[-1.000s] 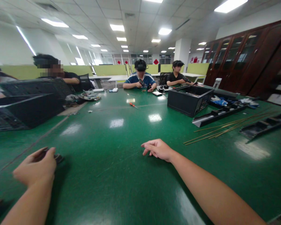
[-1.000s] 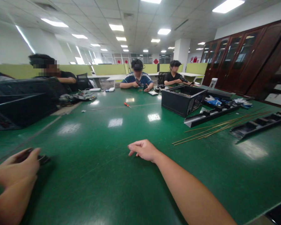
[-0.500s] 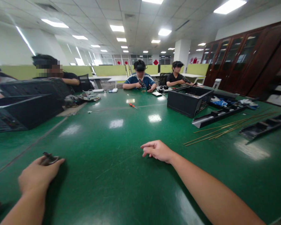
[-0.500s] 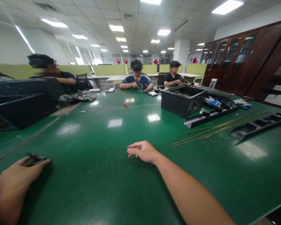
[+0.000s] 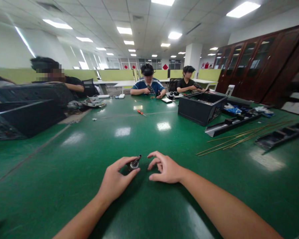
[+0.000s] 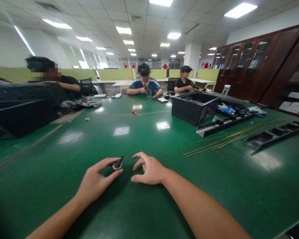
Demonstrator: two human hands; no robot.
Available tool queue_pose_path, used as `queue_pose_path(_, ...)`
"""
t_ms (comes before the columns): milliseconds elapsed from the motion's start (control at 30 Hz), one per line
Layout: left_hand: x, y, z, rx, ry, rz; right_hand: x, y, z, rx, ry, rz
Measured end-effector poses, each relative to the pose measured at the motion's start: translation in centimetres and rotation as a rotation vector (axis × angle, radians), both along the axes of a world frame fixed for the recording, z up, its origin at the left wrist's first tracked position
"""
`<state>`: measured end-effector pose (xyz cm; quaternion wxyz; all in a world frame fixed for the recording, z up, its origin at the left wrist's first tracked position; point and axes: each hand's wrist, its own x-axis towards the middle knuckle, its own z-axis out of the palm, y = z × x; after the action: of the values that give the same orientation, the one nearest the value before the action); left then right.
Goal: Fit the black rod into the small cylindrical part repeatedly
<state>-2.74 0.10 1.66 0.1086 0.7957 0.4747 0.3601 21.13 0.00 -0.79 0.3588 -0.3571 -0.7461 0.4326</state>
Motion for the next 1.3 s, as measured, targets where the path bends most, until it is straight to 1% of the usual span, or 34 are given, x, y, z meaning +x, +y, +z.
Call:
queue_pose_path(67,-0.1,-0.2,-0.4,0.030,0.046,-0.029,-0.4,-0.5,0.1,0.087,-0.083,-0.008)
queue_pose_path(167,-0.9,0.1,-0.7,0.093,0.131,-0.090,-0.9,-0.8,0.3,0.184,-0.190,-0.073)
queue_pose_path(267,-1.2,0.3,-0.4,0.188,0.183,-0.191,-1.1,-0.9,0.3,0.226,-0.242,-0.097)
queue_pose_path(367,-0.9,0.0,-0.1,0.270,0.206,-0.261,-1.2,-1.0,0.2,0.266,-0.262,-0.091)
queue_pose_path(567,-0.2,-0.8,-0.3,0.287,0.232,-0.365,-1.3,-1.2,0.3,0.383,-0.291,-0.065)
queue_pose_path(667,-0.2,-0.8,-0.4,0.286,0.244,-0.362,-1.2,-1.1,0.2,0.418,-0.297,-0.054)
queue_pose_path(800,-0.2,-0.6,-0.4,0.269,0.268,-0.337,-1.3,-0.9,0.1,0.426,-0.295,-0.056)
queue_pose_path(1067,-0.2,-0.8,-0.5,0.273,0.288,-0.336,-1.3,-0.7,-0.2,0.459,-0.297,-0.058)
queue_pose_path(1300,-0.3,-0.6,-0.5,0.278,0.285,-0.329,-1.2,-0.7,-0.1,0.449,-0.299,-0.071)
